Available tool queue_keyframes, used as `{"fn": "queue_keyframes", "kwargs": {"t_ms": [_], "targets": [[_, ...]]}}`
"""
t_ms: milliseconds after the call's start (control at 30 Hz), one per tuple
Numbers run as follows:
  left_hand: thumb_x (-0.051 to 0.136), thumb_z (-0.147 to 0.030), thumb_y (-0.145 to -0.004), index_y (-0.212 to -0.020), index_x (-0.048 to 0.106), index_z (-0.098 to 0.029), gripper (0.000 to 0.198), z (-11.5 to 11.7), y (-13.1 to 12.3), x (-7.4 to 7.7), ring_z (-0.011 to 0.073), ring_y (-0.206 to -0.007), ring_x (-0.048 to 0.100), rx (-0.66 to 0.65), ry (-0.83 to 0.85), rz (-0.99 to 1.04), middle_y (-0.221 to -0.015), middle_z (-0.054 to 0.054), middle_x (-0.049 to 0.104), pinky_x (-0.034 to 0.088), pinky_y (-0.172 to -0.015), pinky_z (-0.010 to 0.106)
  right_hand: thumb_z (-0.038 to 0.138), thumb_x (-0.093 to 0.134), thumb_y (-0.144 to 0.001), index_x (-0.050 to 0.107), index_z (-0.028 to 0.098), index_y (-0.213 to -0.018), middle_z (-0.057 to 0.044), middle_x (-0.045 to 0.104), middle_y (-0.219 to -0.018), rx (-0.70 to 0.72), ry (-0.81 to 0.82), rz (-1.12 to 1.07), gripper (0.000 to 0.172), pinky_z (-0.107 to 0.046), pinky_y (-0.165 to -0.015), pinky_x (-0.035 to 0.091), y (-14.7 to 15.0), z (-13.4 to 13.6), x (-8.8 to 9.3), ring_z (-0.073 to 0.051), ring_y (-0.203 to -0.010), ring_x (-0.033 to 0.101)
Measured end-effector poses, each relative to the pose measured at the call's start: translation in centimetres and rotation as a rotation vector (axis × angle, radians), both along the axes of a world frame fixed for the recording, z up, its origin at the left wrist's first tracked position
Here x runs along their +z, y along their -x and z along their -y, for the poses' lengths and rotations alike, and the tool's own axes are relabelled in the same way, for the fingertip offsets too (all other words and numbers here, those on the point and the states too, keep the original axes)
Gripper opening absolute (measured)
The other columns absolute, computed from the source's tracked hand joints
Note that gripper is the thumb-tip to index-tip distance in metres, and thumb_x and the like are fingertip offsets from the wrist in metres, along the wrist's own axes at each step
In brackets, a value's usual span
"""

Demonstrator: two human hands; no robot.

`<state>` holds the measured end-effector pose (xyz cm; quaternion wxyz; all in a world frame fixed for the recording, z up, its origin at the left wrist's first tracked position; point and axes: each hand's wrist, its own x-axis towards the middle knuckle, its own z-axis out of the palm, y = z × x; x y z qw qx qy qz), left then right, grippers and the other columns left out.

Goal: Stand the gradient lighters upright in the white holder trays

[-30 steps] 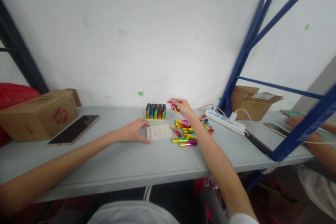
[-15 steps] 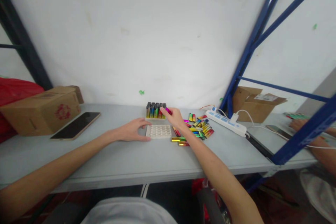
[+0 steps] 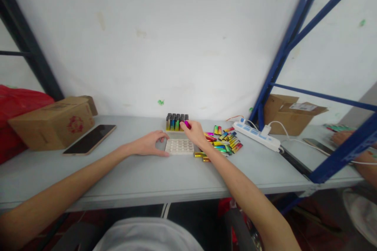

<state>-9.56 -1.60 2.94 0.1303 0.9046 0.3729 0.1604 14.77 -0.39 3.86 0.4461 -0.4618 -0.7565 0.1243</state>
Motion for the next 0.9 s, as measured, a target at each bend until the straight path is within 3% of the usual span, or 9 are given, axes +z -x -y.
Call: {"fn": "queue_keyframes", "kwargs": {"t_ms": [433, 733, 900], "targets": [[0.070, -0.076, -0.065, -0.109, 0.061, -0.017, 0.074, 0.2, -0.1, 0.3, 0.0225, -0.089, 0.057, 0.000, 0.035, 0.004, -0.095, 0.004, 0.059, 0.043, -0.080, 0.030, 0.044, 0.047, -0.091, 0.042, 0.020, -0.059, 0.004, 0.040, -0.055, -0.044, 0.006, 0.049, 0.040, -0.027, -0.057, 0.023, 0.2, -0.1, -0.2, -0.012, -0.057, 0.037], [0.073, -0.073, -0.062, -0.110, 0.066, -0.019, 0.072, 0.1, 0.0, 0.1, 0.0215, -0.086, 0.058, -0.002, 0.049, 0.053, -0.095, 0.004, 0.062, 0.045, -0.076, 0.030, 0.057, 0.036, -0.101, 0.050, 0.022, -0.081, 0.000, 0.056, -0.072, 0.268, 0.024, 0.148, 0.042, -0.026, -0.064, 0.037, -0.1, 1.1, 1.1, -0.015, -0.067, 0.050], [0.075, -0.073, -0.061, -0.116, 0.066, -0.017, 0.079, -0.3, 0.1, -0.2, 0.0220, -0.087, 0.059, 0.021, 0.085, 0.069, -0.099, 0.005, 0.063, 0.046, -0.077, 0.030, 0.053, 0.042, -0.101, 0.047, 0.020, -0.068, 0.002, 0.049, -0.064, 0.230, -0.070, 0.282, 0.046, -0.026, -0.062, 0.032, 0.7, 1.4, 0.8, -0.013, -0.062, 0.045]]}}
